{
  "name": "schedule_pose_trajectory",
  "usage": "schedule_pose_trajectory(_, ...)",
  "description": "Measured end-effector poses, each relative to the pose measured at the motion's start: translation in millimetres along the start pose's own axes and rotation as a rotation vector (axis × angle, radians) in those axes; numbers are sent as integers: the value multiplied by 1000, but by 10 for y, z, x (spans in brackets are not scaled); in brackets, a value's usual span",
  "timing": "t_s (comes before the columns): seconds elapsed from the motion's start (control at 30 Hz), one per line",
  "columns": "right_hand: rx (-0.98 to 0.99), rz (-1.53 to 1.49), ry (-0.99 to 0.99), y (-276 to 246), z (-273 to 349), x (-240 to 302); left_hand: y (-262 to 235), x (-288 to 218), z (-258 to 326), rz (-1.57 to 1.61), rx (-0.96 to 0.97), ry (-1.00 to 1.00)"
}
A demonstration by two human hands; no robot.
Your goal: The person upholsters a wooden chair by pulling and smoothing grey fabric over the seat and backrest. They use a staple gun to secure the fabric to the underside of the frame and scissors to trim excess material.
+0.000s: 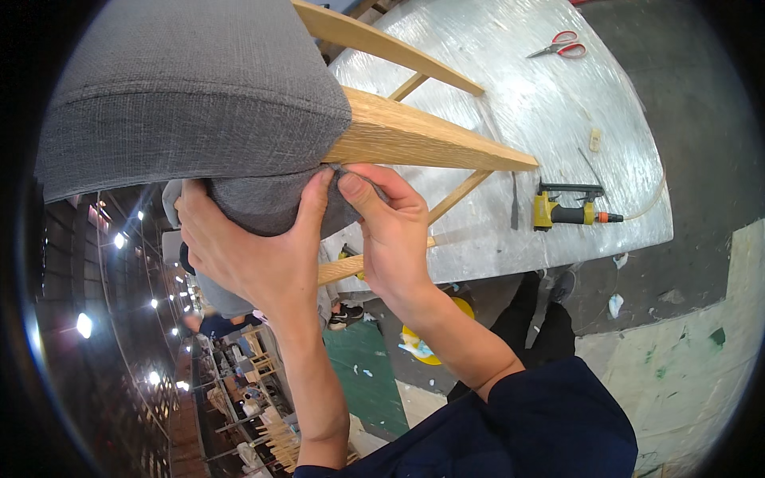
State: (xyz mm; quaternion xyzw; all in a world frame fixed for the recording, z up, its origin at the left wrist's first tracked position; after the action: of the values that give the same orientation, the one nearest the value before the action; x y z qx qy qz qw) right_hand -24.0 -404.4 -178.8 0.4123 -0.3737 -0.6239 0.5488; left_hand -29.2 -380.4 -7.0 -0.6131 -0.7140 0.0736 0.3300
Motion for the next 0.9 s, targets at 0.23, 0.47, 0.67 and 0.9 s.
schedule_pose_trajectory(0.23, -76, -56, 189, 148, -67, -171, 26, -22, 30, 24, -34, -31)
schedule_pose_trajectory(0.47, -76, 318, -253, -49, 236, 140, -14, 35, 21, 38, 45, -39)
schedule_pose_trajectory(0.67, -102, 547, -509, -2, 344, 278, -38, 57, 20, 51, 47, -73)
schedule_pose_trajectory(0.9, -74, 0, -132, 19, 23, -114, -17, -6, 26, 49, -29, -61)
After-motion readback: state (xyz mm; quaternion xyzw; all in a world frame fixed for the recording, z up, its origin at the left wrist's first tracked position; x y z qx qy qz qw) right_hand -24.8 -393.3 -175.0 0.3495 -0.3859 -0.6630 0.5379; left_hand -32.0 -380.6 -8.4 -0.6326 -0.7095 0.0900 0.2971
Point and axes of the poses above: each hand's wrist, its own z-axis away from the middle knuckle, its own y-axis out of the palm, x = y × z, the point moved 6 cm from there along -z, towards the middle knuckle, and after that the axes turned 10 degrees about -x, right-handed, at the moved point
